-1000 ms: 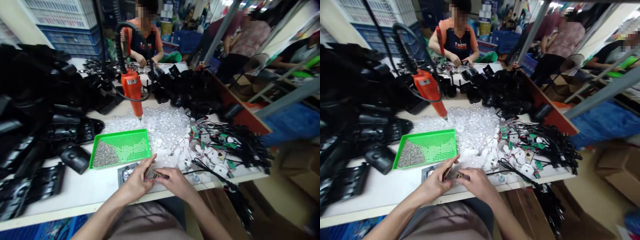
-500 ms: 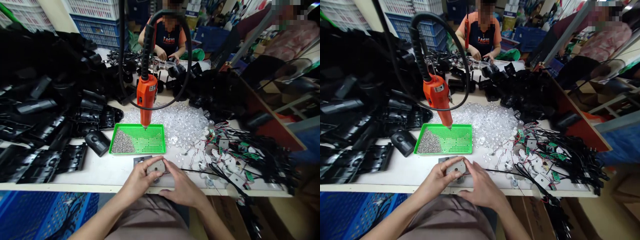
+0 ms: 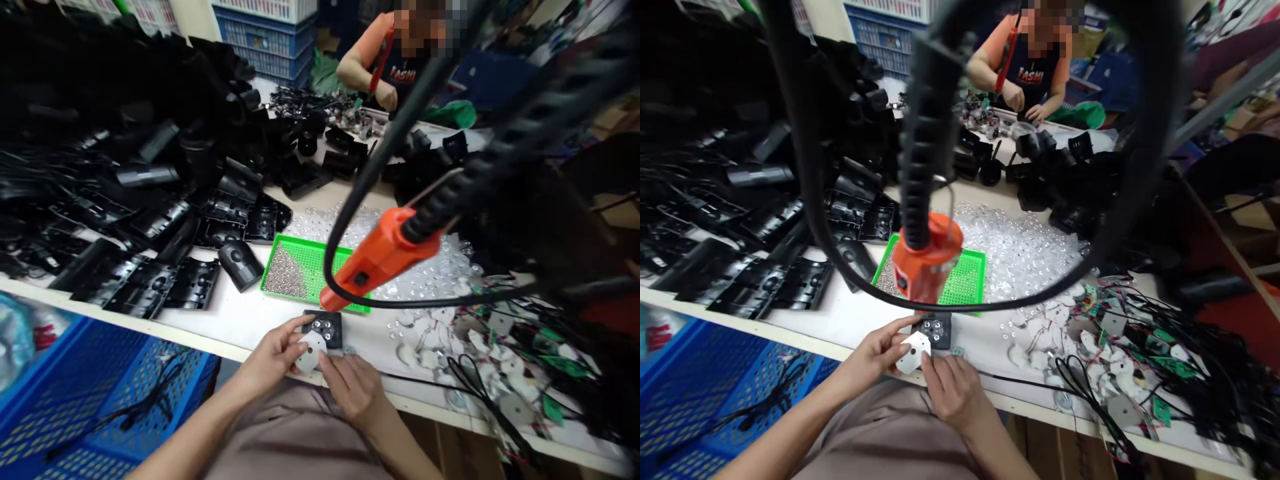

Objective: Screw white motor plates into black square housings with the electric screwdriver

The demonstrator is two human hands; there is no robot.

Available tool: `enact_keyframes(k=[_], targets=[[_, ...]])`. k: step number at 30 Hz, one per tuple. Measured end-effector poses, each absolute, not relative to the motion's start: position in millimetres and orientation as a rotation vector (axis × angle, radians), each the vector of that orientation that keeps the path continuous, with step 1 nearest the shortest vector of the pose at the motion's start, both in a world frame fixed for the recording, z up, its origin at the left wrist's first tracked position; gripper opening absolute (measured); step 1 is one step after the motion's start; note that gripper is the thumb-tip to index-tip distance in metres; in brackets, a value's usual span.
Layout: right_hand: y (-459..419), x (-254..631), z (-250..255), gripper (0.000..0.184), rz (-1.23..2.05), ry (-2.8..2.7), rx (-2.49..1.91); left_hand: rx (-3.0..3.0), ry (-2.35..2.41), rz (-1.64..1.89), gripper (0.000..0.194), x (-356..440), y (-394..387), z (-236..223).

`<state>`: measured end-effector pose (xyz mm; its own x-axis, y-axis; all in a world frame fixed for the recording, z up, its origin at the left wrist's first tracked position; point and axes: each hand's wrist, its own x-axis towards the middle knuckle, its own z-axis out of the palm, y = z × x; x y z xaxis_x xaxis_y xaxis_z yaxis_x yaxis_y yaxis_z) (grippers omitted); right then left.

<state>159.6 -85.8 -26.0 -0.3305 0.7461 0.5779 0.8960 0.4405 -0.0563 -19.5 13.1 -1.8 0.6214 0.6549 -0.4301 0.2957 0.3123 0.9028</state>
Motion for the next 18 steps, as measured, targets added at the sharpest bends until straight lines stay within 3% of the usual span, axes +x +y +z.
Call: enact_keyframes(k=[5, 10, 18], targets=[[-74, 162, -29, 0.029, -0.579, -2.107, -1.474, 1.865, 1.104, 0.553, 0.041, -29, 26, -18], [-68, 160, -29, 0.023, -0.573, -2.161, -1.632, 2.181, 0.918, 0.46, 0.073, -20, 33, -38], [-70, 153, -27, 0.025, -0.523, -2.172, -1.664, 2.17, 0.899, 0.492, 0.069, -16, 35, -46]])
